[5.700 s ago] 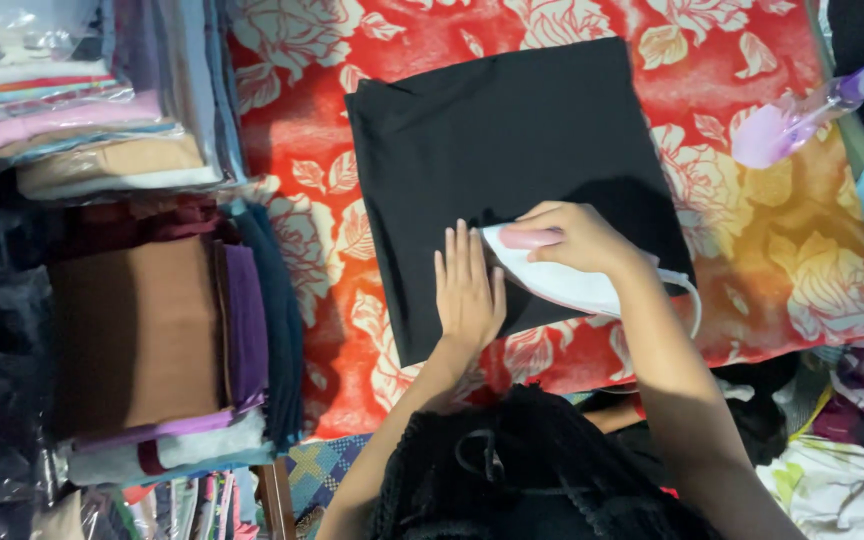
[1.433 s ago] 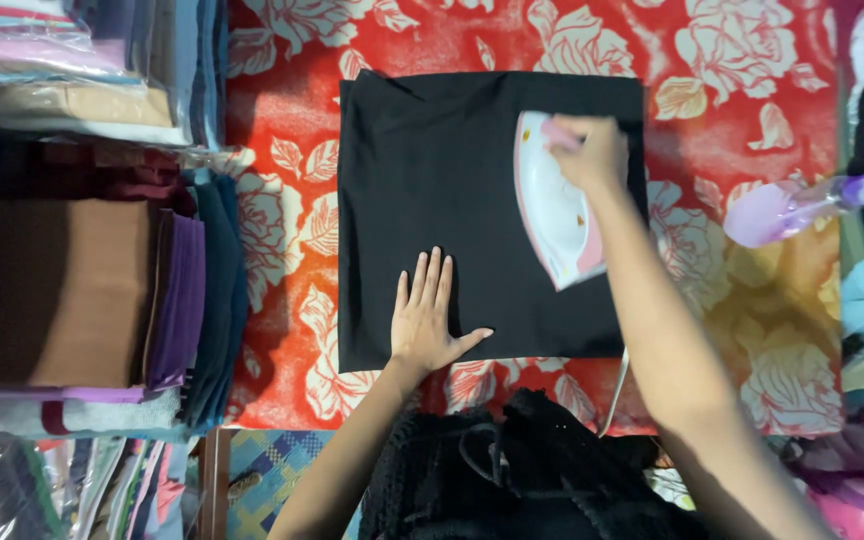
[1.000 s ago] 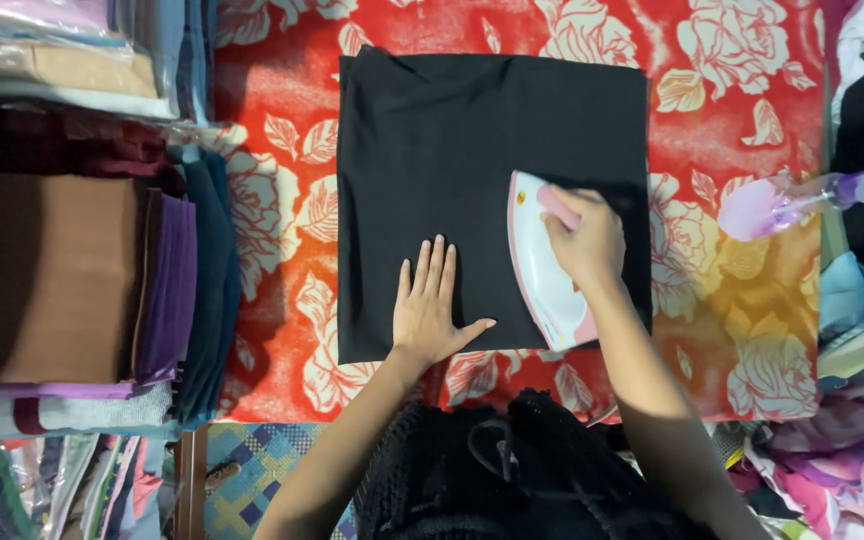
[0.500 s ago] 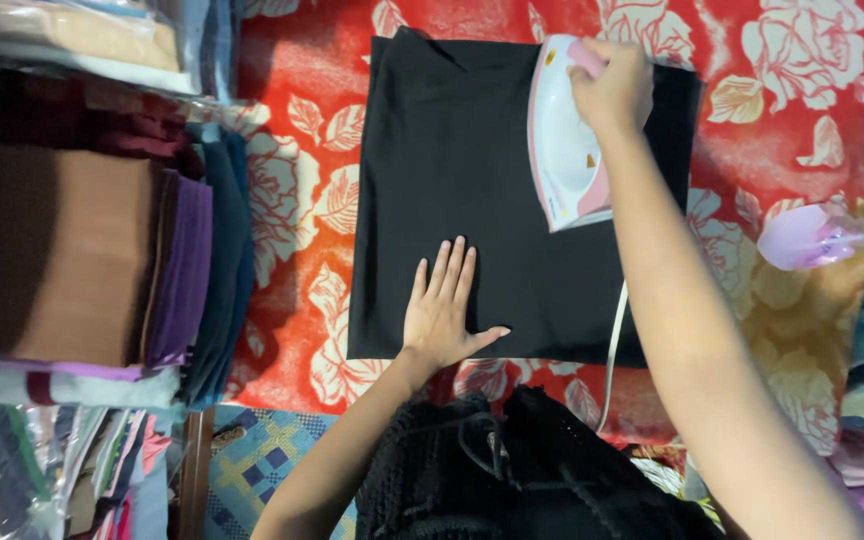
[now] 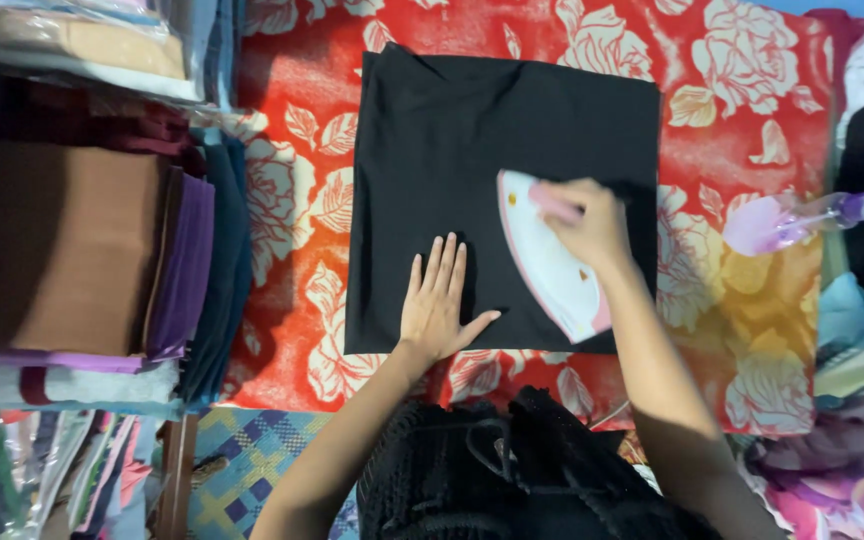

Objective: The person irons a black piece of fabric on a floral-patterned surface, using a pink iron and a spray bottle. They repeatedly smooth the fabric, spray it with water, and iron it flat before folding it into a smaller square.

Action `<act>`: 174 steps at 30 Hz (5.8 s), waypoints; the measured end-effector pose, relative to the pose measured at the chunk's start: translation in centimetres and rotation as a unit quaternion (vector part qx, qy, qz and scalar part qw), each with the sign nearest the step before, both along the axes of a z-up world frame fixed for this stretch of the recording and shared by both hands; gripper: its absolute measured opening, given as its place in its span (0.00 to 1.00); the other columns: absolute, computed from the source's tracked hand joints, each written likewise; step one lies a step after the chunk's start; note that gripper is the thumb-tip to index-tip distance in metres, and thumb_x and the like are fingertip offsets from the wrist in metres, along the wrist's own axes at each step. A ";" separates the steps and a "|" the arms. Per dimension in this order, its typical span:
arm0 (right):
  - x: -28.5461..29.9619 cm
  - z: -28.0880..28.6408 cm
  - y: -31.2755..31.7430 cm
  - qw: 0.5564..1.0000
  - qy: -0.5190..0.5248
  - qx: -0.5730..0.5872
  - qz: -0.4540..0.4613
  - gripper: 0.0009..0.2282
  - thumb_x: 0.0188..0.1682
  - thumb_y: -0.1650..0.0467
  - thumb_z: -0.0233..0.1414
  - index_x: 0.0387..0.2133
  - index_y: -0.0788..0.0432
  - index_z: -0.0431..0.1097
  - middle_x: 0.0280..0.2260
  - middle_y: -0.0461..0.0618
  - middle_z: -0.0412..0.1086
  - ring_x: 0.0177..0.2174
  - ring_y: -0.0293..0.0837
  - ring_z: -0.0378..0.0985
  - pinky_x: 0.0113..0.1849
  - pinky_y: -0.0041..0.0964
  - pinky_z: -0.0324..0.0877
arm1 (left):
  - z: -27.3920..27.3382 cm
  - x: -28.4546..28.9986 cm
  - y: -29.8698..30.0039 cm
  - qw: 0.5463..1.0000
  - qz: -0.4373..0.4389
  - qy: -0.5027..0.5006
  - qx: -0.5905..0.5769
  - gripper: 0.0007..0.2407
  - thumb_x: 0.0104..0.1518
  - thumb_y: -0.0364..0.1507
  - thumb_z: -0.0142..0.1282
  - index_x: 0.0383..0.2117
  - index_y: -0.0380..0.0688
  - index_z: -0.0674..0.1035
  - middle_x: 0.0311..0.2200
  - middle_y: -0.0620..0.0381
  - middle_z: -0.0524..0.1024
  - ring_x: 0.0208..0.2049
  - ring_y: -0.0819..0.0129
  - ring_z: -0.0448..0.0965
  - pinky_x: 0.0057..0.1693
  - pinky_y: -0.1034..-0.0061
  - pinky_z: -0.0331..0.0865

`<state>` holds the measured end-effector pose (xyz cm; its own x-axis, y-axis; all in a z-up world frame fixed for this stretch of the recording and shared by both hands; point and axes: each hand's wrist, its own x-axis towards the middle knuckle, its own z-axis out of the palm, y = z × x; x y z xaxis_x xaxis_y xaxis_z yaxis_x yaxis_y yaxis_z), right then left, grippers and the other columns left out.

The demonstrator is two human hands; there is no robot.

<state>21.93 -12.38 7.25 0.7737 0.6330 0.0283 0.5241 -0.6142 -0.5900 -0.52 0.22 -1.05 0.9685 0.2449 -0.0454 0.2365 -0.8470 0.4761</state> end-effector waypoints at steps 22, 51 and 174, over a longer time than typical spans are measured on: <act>16.5 -8.3 12.6 0.970 -0.182 -0.131 -0.093 0.14 0.45 0.59 0.63 0.46 0.34 0.76 0.41 0.37 0.73 0.42 0.49 0.80 0.41 0.49 0.76 | -0.6 0.1 0.1 0.998 0.005 0.044 0.036 0.49 0.51 0.64 0.42 0.72 0.41 0.44 0.74 0.43 0.36 0.75 0.48 0.32 0.74 0.50 0.35; 1.9 -0.5 13.0 0.952 -0.115 0.079 0.273 0.12 0.44 0.72 0.65 0.43 0.53 0.81 0.38 0.52 0.76 0.40 0.58 0.80 0.40 0.48 0.75 | -0.1 -1.1 -0.8 0.999 0.016 0.033 0.008 0.43 0.57 0.58 0.39 0.72 0.40 0.45 0.74 0.40 0.35 0.75 0.45 0.30 0.72 0.40 0.32; 29.7 -16.0 -4.0 0.958 0.112 -0.025 -0.263 0.31 0.30 0.59 0.71 0.46 0.64 0.75 0.45 0.62 0.74 0.48 0.60 0.77 0.45 0.55 0.72 | -13.9 19.7 30.9 0.892 0.393 0.019 -0.221 0.24 0.36 0.46 0.78 0.41 0.54 0.85 0.33 0.59 0.84 0.43 0.59 0.85 0.49 0.68 0.77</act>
<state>51.61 -16.36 -8.74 0.9694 0.1494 -0.1950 -0.0020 -0.7891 -0.6142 19.20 31.12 -14.90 0.5004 0.7983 -0.3352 0.6985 -0.1435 0.7011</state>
